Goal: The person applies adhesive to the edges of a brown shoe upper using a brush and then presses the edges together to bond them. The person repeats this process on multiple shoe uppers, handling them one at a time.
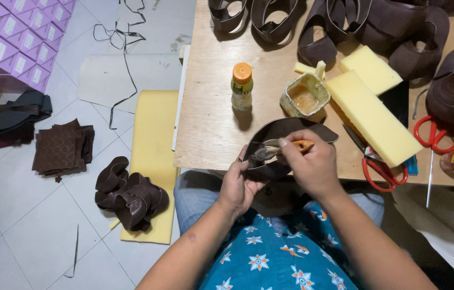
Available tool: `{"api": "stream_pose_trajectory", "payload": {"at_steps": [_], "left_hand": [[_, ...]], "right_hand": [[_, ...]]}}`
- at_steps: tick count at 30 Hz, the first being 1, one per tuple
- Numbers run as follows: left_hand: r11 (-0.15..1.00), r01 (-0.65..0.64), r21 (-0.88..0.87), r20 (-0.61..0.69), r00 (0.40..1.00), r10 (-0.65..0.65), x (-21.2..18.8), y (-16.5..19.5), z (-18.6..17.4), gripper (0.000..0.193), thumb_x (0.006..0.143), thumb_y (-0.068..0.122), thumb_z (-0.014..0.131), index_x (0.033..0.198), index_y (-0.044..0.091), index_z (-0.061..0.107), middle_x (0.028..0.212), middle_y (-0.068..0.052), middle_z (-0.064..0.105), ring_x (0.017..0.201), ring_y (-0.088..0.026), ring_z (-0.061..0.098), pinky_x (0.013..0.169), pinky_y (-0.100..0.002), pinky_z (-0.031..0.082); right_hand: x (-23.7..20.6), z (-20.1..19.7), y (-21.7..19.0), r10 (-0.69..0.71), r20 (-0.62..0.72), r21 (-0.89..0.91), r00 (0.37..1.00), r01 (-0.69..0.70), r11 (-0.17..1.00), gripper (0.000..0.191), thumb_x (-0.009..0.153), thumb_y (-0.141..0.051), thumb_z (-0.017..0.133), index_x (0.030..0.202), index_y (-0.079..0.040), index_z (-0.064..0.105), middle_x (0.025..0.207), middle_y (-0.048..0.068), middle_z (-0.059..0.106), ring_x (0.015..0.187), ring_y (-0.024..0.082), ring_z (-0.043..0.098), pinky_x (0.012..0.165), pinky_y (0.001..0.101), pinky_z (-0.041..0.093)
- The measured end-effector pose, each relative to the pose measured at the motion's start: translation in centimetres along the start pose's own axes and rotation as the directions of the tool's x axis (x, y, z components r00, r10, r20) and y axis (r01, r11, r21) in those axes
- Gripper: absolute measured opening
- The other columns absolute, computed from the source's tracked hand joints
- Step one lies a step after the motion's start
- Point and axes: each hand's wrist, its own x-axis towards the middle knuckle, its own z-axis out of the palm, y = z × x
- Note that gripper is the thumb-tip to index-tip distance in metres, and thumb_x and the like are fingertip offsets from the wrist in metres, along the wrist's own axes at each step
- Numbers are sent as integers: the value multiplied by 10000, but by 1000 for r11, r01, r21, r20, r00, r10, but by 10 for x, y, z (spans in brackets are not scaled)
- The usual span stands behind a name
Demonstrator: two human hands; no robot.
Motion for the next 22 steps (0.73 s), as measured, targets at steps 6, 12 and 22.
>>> {"api": "stream_pose_trajectory", "payload": {"at_steps": [6, 12, 22], "left_hand": [[1000, -14, -8, -72, 997, 13, 2, -14, -7, 668, 968, 173, 358, 1620, 172, 215, 1458, -124, 523, 1301, -274, 554, 1076, -492, 483], [995, -59, 79, -14, 998, 61, 1, -19, -19, 647, 973, 160, 366, 1611, 197, 266, 1467, -113, 511, 1306, -262, 551, 1063, -481, 488], [993, -24, 116, 0, 1000, 25, 3, -20, -25, 642, 988, 222, 349, 1620, 177, 241, 1499, -120, 503, 1326, -282, 541, 1063, -508, 486]], "right_hand": [[-7, 29, 15, -103, -23, -89, 994, 101, 991, 157, 928, -145, 710, 963, 6, 735, 811, 57, 742, 723, 101, 704, 673, 246, 556], [-2, 38, 42, 234, 34, 305, 972, -233, 923, 193, 937, -119, 677, 1042, 32, 736, 882, 88, 756, 770, 158, 730, 707, 271, 598], [-2, 24, 54, 302, 94, 743, 949, -269, 613, 222, 992, -120, 624, 1092, 76, 658, 1010, 186, 726, 851, 277, 751, 760, 363, 647]]}}
